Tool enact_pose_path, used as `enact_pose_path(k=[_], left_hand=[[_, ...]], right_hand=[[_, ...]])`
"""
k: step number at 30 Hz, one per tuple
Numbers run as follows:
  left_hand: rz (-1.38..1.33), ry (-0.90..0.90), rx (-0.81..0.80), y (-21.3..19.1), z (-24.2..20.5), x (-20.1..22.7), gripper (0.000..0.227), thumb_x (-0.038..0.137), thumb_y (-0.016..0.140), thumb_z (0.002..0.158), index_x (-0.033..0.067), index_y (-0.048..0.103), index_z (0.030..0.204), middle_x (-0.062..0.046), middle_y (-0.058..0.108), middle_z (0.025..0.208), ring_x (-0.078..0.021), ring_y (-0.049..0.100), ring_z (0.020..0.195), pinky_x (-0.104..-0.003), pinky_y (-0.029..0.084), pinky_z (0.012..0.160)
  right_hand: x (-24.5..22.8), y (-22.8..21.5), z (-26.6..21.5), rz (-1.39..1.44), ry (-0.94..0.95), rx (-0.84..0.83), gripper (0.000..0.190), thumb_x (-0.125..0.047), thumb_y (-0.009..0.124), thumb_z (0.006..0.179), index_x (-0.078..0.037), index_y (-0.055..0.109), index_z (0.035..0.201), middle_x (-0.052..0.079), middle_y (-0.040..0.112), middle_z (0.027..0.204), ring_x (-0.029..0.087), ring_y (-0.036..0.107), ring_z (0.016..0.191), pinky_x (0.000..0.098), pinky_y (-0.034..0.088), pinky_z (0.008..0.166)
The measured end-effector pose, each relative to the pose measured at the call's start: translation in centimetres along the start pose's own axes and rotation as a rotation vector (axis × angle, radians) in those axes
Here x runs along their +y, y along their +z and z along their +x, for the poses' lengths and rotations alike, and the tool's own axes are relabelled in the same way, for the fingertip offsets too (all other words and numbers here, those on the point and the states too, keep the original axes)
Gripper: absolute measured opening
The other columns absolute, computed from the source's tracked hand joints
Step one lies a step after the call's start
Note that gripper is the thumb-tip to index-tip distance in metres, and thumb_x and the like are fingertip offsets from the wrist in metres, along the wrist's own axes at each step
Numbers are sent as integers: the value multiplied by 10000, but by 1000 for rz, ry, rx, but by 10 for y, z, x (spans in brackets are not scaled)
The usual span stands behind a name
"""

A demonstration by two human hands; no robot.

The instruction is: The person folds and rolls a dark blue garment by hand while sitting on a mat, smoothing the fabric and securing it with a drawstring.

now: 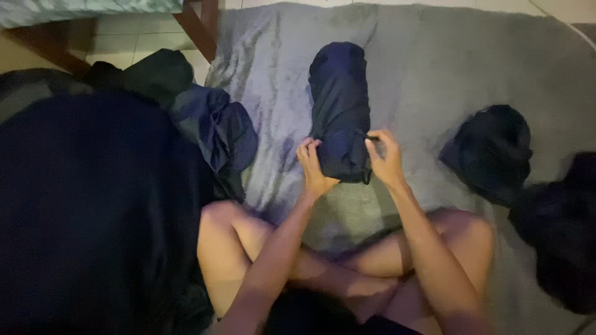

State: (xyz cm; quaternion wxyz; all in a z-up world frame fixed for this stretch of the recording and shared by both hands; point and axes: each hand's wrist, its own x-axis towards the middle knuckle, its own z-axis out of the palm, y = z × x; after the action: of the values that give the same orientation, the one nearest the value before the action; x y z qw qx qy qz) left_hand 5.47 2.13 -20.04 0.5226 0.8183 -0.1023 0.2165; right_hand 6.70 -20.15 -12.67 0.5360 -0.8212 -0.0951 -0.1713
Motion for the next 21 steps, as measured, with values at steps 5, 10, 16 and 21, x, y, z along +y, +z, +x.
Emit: enact_pose_path(k=[5,10,16,21], left_hand=[[-19,-216,-147,-7,13,10,1228,63,1017,366,115,458,1458,-225,559,1411,-500,568,1341,-593,392,1186],[53,-198,-219,0,-3,-17,1081,44,976,326,165,513,1295,-140,643,1303,-404,632,1248,-507,367,1124],[221,-212,-206,-10,4,-10,1030,72,993,352,182,510,1255,-123,648,1323,-378,594,1280,-575,348,1089],[-2,-128,-409,-48,28,44,1180,447,1095,484,95,411,1379,-247,541,1308,-501,583,1295,-622,439,1133]], right_hand=[[84,16,-12,261,130,-192,89,-28,588,1177,3,617,1099,141,595,975,287,622,1030,528,523,967],[13,-5,-5,367,188,-379,456,-234,1005,843,-112,616,1048,30,605,958,183,598,982,429,519,929],[-26,-14,-9,164,233,-459,872,-346,1121,600,-60,509,1151,208,569,1133,384,565,1172,541,440,1022],[2,2,-8,136,232,-207,775,-293,1131,651,-135,487,1051,46,518,942,239,559,908,442,479,837]])
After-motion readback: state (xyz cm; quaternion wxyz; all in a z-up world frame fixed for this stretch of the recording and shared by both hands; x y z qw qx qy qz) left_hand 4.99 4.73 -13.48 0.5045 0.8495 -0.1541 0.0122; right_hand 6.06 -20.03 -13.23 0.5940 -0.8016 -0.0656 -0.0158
